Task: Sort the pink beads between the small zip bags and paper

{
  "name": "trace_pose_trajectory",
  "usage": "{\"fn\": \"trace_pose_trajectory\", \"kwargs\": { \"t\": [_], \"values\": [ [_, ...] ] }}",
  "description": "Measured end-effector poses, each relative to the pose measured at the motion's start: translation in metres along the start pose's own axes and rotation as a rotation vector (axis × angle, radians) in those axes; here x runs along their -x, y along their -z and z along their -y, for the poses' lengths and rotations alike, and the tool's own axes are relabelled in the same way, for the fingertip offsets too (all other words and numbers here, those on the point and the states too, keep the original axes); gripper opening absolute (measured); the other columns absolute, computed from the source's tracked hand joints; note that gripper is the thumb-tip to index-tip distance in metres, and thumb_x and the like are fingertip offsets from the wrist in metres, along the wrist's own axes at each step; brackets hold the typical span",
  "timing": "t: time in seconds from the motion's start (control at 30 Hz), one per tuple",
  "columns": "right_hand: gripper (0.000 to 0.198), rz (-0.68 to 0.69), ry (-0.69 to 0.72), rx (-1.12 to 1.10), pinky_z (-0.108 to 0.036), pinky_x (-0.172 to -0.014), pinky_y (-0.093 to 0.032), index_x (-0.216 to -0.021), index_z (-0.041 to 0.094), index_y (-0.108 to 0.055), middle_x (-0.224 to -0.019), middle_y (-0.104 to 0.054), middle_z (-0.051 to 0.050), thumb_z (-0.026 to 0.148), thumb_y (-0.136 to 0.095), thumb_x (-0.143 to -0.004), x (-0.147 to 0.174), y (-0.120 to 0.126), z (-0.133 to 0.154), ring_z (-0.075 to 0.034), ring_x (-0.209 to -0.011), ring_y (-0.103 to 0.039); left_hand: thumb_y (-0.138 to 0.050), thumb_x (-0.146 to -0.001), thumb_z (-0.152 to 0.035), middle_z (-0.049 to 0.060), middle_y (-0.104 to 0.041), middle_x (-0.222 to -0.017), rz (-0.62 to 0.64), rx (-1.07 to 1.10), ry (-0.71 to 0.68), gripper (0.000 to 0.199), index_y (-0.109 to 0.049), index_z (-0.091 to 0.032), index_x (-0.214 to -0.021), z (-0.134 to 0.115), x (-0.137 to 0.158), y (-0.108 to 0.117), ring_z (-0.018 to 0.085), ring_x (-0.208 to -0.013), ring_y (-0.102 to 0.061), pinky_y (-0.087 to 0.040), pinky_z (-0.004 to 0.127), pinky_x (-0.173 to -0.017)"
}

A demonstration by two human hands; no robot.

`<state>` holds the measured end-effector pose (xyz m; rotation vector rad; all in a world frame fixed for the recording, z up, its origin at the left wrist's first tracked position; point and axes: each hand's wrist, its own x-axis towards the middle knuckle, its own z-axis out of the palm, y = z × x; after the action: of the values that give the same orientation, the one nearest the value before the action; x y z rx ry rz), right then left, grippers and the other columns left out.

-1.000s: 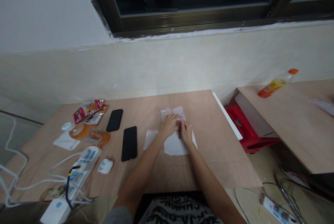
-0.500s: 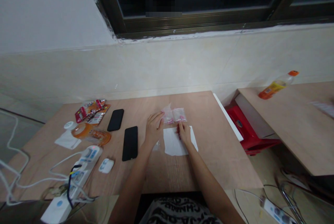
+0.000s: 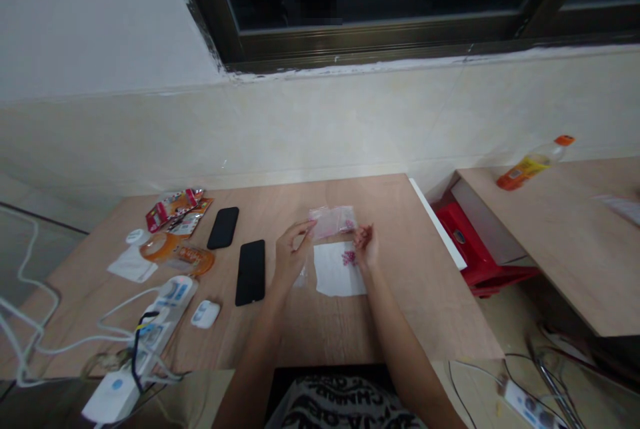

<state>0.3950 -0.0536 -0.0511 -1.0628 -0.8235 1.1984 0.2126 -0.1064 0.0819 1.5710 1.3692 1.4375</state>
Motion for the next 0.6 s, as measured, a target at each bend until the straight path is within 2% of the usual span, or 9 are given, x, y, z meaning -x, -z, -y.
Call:
{"fn": "trace_pose_trajectory", "kwargs": {
  "t": [0.1, 0.23, 0.43, 0.6],
  "values": [
    [0.052, -0.057, -0.035, -0.117, -0.026, -0.042, -0.040, -0.079, 0.023, -0.060, -0.061, -0.057, 0.000, 0.070, -0.040, -0.083, 0.000, 0.009, 0.014, -0.013, -0.047, -0.049, -0.065, -0.079, -0.034, 0.007, -0.073, -0.100, 0.003, 0.175, 0.138, 0.023, -0.073, -0.020, -0.094, 0.006, 0.003, -0.009, 0.019, -0.095, -0.067, -0.052, 0.033, -0.088],
    [0.045, 0.128, -0.145, -0.058, -0.025, -0.046, -0.043, -0.088, 0.022, -0.067, -0.079, -0.067, -0.003, 0.064, -0.054, -0.079, 0.013, 0.015, 0.030, -0.015, -0.060, -0.059, -0.073, -0.070, -0.036, 0.007, -0.075, -0.092, -0.007, 0.330, 0.312, 0.028, -0.073, -0.018, -0.090, 0.019, 0.011, -0.026, 0.018, -0.083, -0.069, -0.054, 0.030, -0.076],
    [0.036, 0.206, -0.165, 0.063, -0.022, -0.046, -0.040, -0.074, 0.019, -0.069, -0.063, -0.062, 0.000, 0.055, -0.070, -0.070, 0.034, 0.016, 0.040, -0.012, -0.052, -0.053, -0.078, -0.062, -0.037, 0.007, -0.075, -0.081, -0.066, 0.425, 0.457, 0.034, -0.073, -0.015, -0.088, 0.031, 0.024, -0.039, 0.016, -0.069, -0.067, -0.053, 0.026, -0.063],
    [0.038, 0.273, -0.179, 0.127, -0.023, -0.046, -0.038, -0.073, 0.018, -0.070, -0.057, -0.061, 0.001, 0.056, -0.071, -0.069, 0.039, 0.020, 0.041, -0.012, -0.049, -0.052, -0.078, -0.063, -0.036, 0.006, -0.074, -0.080, -0.100, 0.395, 0.468, 0.035, -0.072, -0.015, -0.089, 0.033, 0.025, -0.032, 0.015, -0.070, -0.067, -0.054, 0.027, -0.066]
  ]
}}
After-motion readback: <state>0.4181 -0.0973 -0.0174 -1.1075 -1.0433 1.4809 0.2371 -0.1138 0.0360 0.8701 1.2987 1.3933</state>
